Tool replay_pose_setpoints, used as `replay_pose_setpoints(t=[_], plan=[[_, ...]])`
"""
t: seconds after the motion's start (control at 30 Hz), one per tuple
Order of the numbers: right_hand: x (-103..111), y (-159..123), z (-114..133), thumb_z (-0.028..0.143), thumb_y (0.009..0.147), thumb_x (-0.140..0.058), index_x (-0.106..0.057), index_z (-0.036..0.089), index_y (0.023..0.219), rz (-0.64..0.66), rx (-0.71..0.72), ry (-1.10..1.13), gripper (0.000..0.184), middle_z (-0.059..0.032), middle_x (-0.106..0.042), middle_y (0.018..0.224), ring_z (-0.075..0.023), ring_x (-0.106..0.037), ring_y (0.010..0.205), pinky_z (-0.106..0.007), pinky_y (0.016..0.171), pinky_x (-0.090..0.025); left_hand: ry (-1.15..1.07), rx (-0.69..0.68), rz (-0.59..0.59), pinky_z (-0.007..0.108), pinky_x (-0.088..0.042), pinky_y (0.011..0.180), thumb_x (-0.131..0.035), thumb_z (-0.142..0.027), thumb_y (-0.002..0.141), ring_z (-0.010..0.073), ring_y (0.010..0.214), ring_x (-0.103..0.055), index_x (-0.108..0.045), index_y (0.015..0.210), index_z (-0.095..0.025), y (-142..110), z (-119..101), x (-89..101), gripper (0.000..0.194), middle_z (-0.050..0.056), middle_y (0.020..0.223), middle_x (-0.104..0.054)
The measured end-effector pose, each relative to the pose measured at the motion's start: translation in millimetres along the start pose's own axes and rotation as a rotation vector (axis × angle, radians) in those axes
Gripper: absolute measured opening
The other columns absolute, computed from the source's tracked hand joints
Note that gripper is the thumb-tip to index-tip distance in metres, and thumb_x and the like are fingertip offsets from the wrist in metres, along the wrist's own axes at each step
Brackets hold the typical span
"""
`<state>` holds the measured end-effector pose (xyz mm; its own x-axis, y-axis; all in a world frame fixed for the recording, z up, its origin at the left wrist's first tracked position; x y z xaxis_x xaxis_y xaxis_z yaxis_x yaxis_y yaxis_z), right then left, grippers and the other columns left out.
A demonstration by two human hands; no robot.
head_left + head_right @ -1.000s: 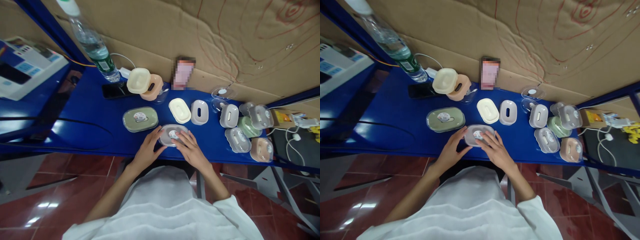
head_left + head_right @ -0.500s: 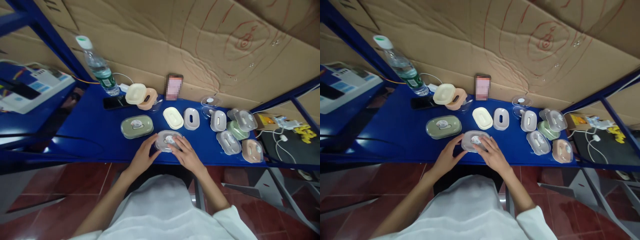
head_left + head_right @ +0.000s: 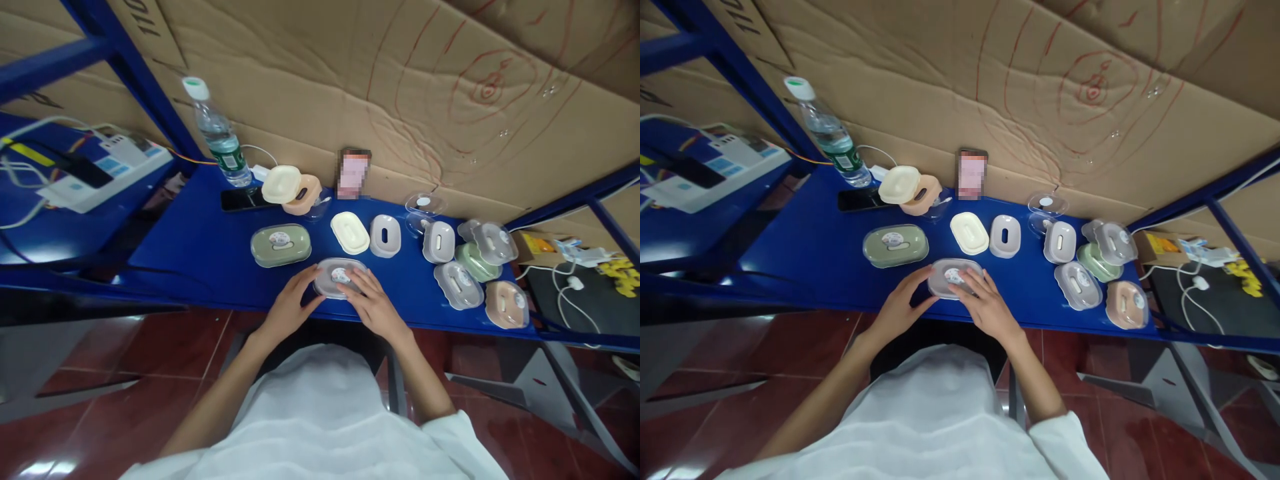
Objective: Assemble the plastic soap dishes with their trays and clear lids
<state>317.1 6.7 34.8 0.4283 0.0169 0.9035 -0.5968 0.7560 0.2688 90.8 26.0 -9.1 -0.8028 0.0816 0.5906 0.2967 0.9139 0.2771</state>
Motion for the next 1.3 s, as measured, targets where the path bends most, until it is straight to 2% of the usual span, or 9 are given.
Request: replay_pose_setpoints(t=[0.23, 0.37, 0.43, 0.53, 0.63, 0.73, 0.97, 1.17, 1.3], plan=[[1, 2, -12, 0.021, 0.112, -0.048, -0.047, 0.034, 0.164, -0.018, 0.02, 0.009, 0.054, -0.0062, -0.044, 0.171, -0.0268, -0.036, 0.163, -0.06, 0.134, -0.031, 0.016, 0.011, 0.022, 0.049, -0.05, 0.122, -0.066, -0.045, 0.104, 0.0269, 0.147, -0.058, -0.048, 0.157, -0.032, 8, -5, 1.5, 0.058, 0.009, 0.16, -0.058], [2, 0, -18, 0.024, 0.111, -0.052, -0.033, 0.033, 0.171, -0.019, 0.011, -0.067, 0.063, -0.01, -0.043, 0.172, -0.029, -0.039, 0.161, -0.059, 0.131, -0.038, 0.021, -0.003, 0.046, 0.051, -0.049, 0.123, -0.066, -0.046, 0.104, 0.0279, 0.146, -0.058, -0.048, 0.157, -0.032, 15, -8, 3.3, 0.058, 0.01, 0.158, -0.059], [2, -3, -21, 0.026, 0.11, -0.057, -0.027, 0.034, 0.173, -0.032, -0.001, -0.081, 0.07, -0.0108, -0.035, 0.176, -0.0316, -0.034, 0.164, -0.058, 0.128, -0.043, 0.028, -0.006, 0.067, 0.051, -0.049, 0.122, -0.066, -0.046, 0.104, 0.0283, 0.146, -0.057, -0.049, 0.156, -0.032, 17, -10, 3.5, 0.056, 0.01, 0.158, -0.058], [3, -8, -25, 0.024, 0.108, -0.06, -0.024, 0.037, 0.173, -0.053, -0.018, -0.059, 0.075, -0.0073, -0.022, 0.181, -0.0339, -0.023, 0.167, -0.058, 0.128, -0.045, 0.022, -0.018, 0.088, 0.051, -0.049, 0.122, -0.065, -0.045, 0.104, 0.0286, 0.147, -0.056, -0.049, 0.155, -0.033, 21, -13, 2.7, 0.055, 0.01, 0.159, -0.057], [2, -11, -28, 0.023, 0.108, -0.059, -0.022, 0.038, 0.173, -0.07, -0.028, -0.013, 0.076, -0.0053, -0.028, 0.179, -0.0327, -0.025, 0.167, -0.057, 0.128, -0.045, 0.003, -0.026, 0.081, 0.052, -0.049, 0.123, -0.066, -0.044, 0.103, 0.0286, 0.147, -0.056, -0.048, 0.156, -0.034, 23, -14, 1.7, 0.056, 0.011, 0.158, -0.056], [1, -11, -29, 0.025, 0.108, -0.06, -0.023, 0.038, 0.173, -0.072, -0.027, -0.013, 0.076, -0.005, -0.036, 0.176, -0.0322, -0.03, 0.165, -0.057, 0.128, -0.046, -0.023, -0.019, 0.07, 0.052, -0.049, 0.123, -0.068, -0.043, 0.102, 0.0286, 0.146, -0.057, -0.051, 0.154, -0.033, 23, -12, 1.4, 0.056, 0.011, 0.156, -0.058], [0, -10, -23, 0.022, 0.105, -0.066, -0.032, 0.031, 0.171, -0.067, 0.016, -0.095, 0.075, -0.0098, -0.04, 0.173, -0.035, -0.023, 0.167, -0.058, 0.129, -0.044, -0.073, -0.007, 0.076, 0.051, -0.05, 0.123, -0.072, -0.044, 0.1, 0.0282, 0.147, -0.057, -0.054, 0.15, -0.032, 21, -6, 2.6, 0.054, 0.011, 0.157, -0.058], [-6, -13, -27, 0.023, 0.105, -0.065, -0.04, 0.036, 0.168, 0.004, -0.038, -0.081, 0.069, -0.006, -0.041, 0.173, -0.0363, -0.026, 0.166, -0.062, 0.129, -0.042, -0.072, 0.021, 0.087, 0.054, -0.049, 0.123, -0.069, -0.05, 0.101, 0.0295, 0.147, -0.058, -0.056, 0.149, -0.03, 20, -3, 2.6, 0.053, 0.011, 0.158, -0.059], [-8, -14, -28, 0.023, 0.104, -0.066, -0.043, 0.037, 0.166, 0.019, -0.065, -0.063, 0.068, -0.0049, -0.041, 0.173, -0.0361, -0.027, 0.166, -0.062, 0.13, -0.041, -0.066, 0.009, 0.091, 0.051, -0.049, 0.124, -0.066, -0.051, 0.103, 0.028, 0.148, -0.057, -0.054, 0.151, -0.03, 19, -2, 2.4, 0.054, 0.011, 0.16, -0.058]])
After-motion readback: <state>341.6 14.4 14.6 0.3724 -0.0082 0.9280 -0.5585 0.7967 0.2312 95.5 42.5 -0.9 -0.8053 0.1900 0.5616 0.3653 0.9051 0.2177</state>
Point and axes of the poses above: each hand's wrist, its own y-axis towards the middle knuckle, its own x-axis out of the back of the hand, z = x × y, the point moved 5 cm from there along y, towards the middle knuckle
